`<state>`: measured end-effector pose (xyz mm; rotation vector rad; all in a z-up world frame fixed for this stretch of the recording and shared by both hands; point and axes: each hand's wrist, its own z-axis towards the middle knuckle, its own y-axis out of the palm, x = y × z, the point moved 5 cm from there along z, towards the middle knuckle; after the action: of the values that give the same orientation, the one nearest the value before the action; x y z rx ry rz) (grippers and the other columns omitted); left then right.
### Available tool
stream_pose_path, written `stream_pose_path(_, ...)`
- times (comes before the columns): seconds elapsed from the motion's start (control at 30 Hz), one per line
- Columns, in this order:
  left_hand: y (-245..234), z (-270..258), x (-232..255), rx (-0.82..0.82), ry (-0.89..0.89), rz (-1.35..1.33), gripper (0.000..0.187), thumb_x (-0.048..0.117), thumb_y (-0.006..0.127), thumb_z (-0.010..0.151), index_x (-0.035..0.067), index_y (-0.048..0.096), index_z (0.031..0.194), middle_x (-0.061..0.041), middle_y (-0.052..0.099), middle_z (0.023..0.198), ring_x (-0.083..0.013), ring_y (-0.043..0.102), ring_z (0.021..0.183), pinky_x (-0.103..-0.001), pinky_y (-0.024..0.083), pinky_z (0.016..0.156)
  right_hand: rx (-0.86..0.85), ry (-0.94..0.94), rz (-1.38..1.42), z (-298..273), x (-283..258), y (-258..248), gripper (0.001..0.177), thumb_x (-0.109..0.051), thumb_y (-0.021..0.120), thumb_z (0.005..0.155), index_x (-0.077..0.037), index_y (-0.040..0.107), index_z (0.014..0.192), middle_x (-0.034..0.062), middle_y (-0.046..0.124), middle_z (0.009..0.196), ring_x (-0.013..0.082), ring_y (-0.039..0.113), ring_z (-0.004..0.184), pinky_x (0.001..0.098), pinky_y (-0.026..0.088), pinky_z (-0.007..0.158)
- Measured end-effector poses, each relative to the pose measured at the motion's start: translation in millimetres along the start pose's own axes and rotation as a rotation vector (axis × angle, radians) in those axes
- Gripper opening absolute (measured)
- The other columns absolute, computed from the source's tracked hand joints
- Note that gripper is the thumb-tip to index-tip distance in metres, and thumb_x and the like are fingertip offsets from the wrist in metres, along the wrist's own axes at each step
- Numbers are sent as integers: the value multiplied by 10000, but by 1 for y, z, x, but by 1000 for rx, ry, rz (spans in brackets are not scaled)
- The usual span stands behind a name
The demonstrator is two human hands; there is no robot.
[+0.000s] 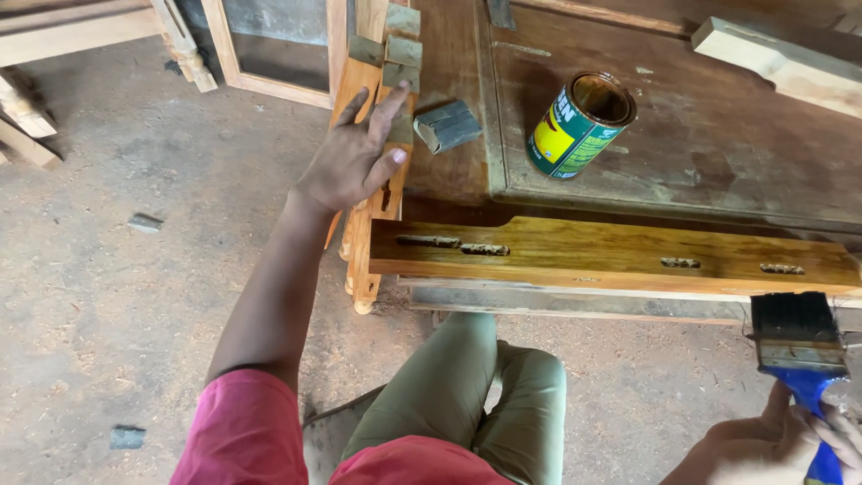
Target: The person sits on the floor and applies a dark wood stain to a long, carved wooden piece using a paintbrush. They dip the brush into a can of stain and cover the surface of the wood, turning the piece over to stain different sides.
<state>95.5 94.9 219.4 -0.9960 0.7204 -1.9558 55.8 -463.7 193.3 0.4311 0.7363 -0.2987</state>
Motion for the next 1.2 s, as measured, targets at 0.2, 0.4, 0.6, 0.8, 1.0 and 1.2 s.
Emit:
stream_pose_path(0.2, -13, 1, -8, 218, -18, -514, 864, 650, 283, 1075, 61, 57, 1665, -294, 259, 1717, -454, 415, 1618, -505, 341, 1352, 26, -10, 24, 4, 6, 0, 274, -212, 566, 1133, 33, 643, 1228, 187, 682, 1274, 303, 679, 1321, 400, 570, 1222)
stream_pose_path(0.4, 6, -2, -5, -65, -61, 98, 892, 659, 176, 1059, 20, 60, 1669, -219, 663, 1287, -370, 675, 1215, -552, 142, 1428, 30, -10, 44, 1, 4, 4, 240, -167, 596, 1133, 43, 626, 1245, 206, 670, 1294, 324, 676, 1329, 408, 579, 1218)
stream_pose_path(0.6, -6, -10, -2, 124, 116, -273, 678, 497, 305, 1163, 65, 208, 1677, -210, 594, 1531, -425, 424, 1537, -574, 128, 1310, -18, -31, 193, 10, 14, 9, 113, -187, 635, 1074, -102, 654, 1146, 97, 702, 1217, 277, 708, 1285, 391, 627, 1168)
stream_pose_path(0.8, -29, -67, -2, 686, -50, -511, 349, 187, 592, 1091, 78, 587, 1422, -124, 597, 1479, -287, 558, 1426, -476, 452, 1266, -120, 34, 440, 45, 56, 10, 72, -93, 708, 1110, -129, 650, 1131, 56, 691, 1173, 224, 679, 1133, 357, 612, 1053)
stream_pose_path(1.0, 29, -138, 0, 599, -143, -858, 419, 152, 770, 933, 82, 633, 1322, -91, 632, 1357, -240, 592, 1349, -448, 464, 1245, 117, 362, 821, 71, 65, 35, 168, -58, 663, 1079, 46, 617, 1203, 187, 686, 1127, 258, 702, 1044, 342, 647, 1017)
stream_pose_path(1.2, 54, -168, 1, 404, -221, -650, 835, 149, 901, 715, 42, 496, 1438, -115, 600, 1327, -271, 591, 1238, -444, 468, 1092, 238, 722, 1242, 65, 123, -16, 140, -91, 623, 1140, 43, 586, 1150, 184, 696, 1021, 271, 727, 905, 373, 667, 974)
